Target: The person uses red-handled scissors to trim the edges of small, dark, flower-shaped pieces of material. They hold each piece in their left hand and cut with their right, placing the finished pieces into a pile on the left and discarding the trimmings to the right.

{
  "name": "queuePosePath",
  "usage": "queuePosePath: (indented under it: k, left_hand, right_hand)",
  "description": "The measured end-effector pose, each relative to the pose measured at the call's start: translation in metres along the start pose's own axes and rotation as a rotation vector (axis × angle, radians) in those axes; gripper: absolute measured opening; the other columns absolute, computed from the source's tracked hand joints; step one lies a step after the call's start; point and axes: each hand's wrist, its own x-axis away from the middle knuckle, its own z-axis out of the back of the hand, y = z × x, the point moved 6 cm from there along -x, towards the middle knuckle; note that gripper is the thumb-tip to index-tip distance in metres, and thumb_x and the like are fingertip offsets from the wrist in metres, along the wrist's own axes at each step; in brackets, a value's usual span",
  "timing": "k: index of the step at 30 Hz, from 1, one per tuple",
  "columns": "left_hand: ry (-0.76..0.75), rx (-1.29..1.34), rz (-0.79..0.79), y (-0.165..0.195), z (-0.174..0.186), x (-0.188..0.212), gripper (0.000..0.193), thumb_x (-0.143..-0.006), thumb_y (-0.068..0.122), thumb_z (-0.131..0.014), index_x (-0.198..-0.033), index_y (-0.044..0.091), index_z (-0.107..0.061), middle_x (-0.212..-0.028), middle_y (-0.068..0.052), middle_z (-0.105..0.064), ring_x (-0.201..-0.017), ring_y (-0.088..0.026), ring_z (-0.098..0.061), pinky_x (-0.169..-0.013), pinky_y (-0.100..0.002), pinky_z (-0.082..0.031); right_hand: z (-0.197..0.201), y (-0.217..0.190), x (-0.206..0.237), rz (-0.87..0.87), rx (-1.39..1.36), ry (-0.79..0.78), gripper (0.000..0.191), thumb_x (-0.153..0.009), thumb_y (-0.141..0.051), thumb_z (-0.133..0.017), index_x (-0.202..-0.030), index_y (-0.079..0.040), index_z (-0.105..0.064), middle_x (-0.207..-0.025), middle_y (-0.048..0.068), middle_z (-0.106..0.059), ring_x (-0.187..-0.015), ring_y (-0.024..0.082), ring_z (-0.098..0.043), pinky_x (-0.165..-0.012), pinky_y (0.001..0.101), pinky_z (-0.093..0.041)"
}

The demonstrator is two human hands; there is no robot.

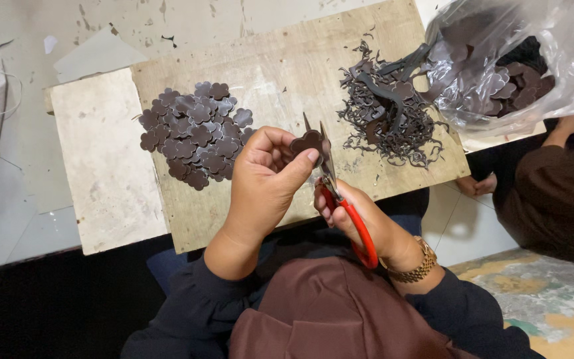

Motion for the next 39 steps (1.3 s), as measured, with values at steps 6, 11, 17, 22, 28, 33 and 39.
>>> queuePosePath:
  k: [6,11,17,22,28,33,39]
  left_hand:
    - [-0.049,0.013,0.027,-0.002,-0.001,-0.003,0.014,-0.096,0.001,-0.072,-0.105,0.001,-0.061,-0.096,-0.001,-0.069,-0.083,-0.004,-0.062,-0.076,-0.02,-0.052]
    - [-0.085,0.107,0.124,-0.011,-0.001,-0.003,0.012,-0.096,0.003,-0.07,-0.104,0.001,-0.061,-0.094,-0.006,-0.073,-0.081,-0.009,-0.067,-0.076,-0.026,-0.057]
    - [-0.076,0.152,0.136,-0.014,0.001,-0.003,0.013,-0.096,0.004,-0.07,-0.105,0.002,-0.061,-0.094,-0.008,-0.074,-0.083,-0.011,-0.069,-0.079,-0.027,-0.057]
    - [-0.082,0.137,0.127,-0.013,0.002,-0.003,0.012,-0.097,0.004,-0.071,-0.104,0.001,-0.061,-0.095,-0.007,-0.074,-0.083,-0.011,-0.069,-0.078,-0.026,-0.057]
    - [-0.108,0.156,0.156,-0.015,0.0,-0.002,0.009,-0.098,0.005,-0.069,-0.103,0.0,-0.064,-0.091,-0.008,-0.073,-0.078,-0.011,-0.067,-0.073,-0.027,-0.056]
    - [-0.054,0.111,0.135,-0.016,0.0,-0.003,0.01,-0.097,0.004,-0.069,-0.104,0.0,-0.064,-0.094,-0.006,-0.073,-0.084,-0.011,-0.066,-0.079,-0.027,-0.056]
    - [-0.019,0.097,0.136,-0.019,-0.006,-0.001,0.011,-0.096,0.007,-0.069,-0.105,0.003,-0.064,-0.095,-0.005,-0.073,-0.082,-0.007,-0.063,-0.073,-0.023,-0.05]
  right_hand:
    - [0.001,0.005,0.001,-0.021,-0.022,0.02,0.077,-0.096,-0.075,-0.052,-0.116,-0.001,-0.054,-0.09,0.001,-0.049,-0.079,0.009,-0.043,-0.07,0.0227,-0.041]
    - [-0.004,-0.007,0.0,0.06,-0.011,-0.013,0.085,-0.095,-0.077,-0.049,-0.133,-0.001,-0.047,-0.103,0.002,-0.052,-0.087,0.01,-0.049,-0.077,0.0244,-0.048]
    - [-0.003,-0.002,0.001,0.024,-0.046,-0.01,0.085,-0.094,-0.077,-0.05,-0.13,0.001,-0.051,-0.102,0.002,-0.053,-0.086,0.01,-0.049,-0.076,0.0241,-0.047]
    - [-0.003,0.009,0.003,-0.047,-0.115,0.048,0.082,-0.096,-0.075,-0.054,-0.122,0.003,-0.055,-0.094,0.001,-0.051,-0.081,0.009,-0.045,-0.073,0.0235,-0.043]
    - [-0.005,-0.003,0.0,0.02,-0.09,-0.007,0.084,-0.094,-0.077,-0.052,-0.127,0.0,-0.051,-0.098,-0.001,-0.052,-0.084,0.008,-0.048,-0.075,0.0223,-0.046]
    - [-0.006,-0.002,0.0,-0.008,-0.156,0.027,0.078,-0.094,-0.075,-0.054,-0.119,-0.001,-0.052,-0.09,-0.001,-0.048,-0.077,0.008,-0.043,-0.068,0.0219,-0.041]
    - [-0.008,0.003,0.001,-0.005,-0.233,0.083,0.068,-0.096,-0.072,-0.054,-0.105,-0.005,-0.051,-0.085,-0.002,-0.044,-0.073,0.008,-0.04,-0.065,0.0221,-0.038]
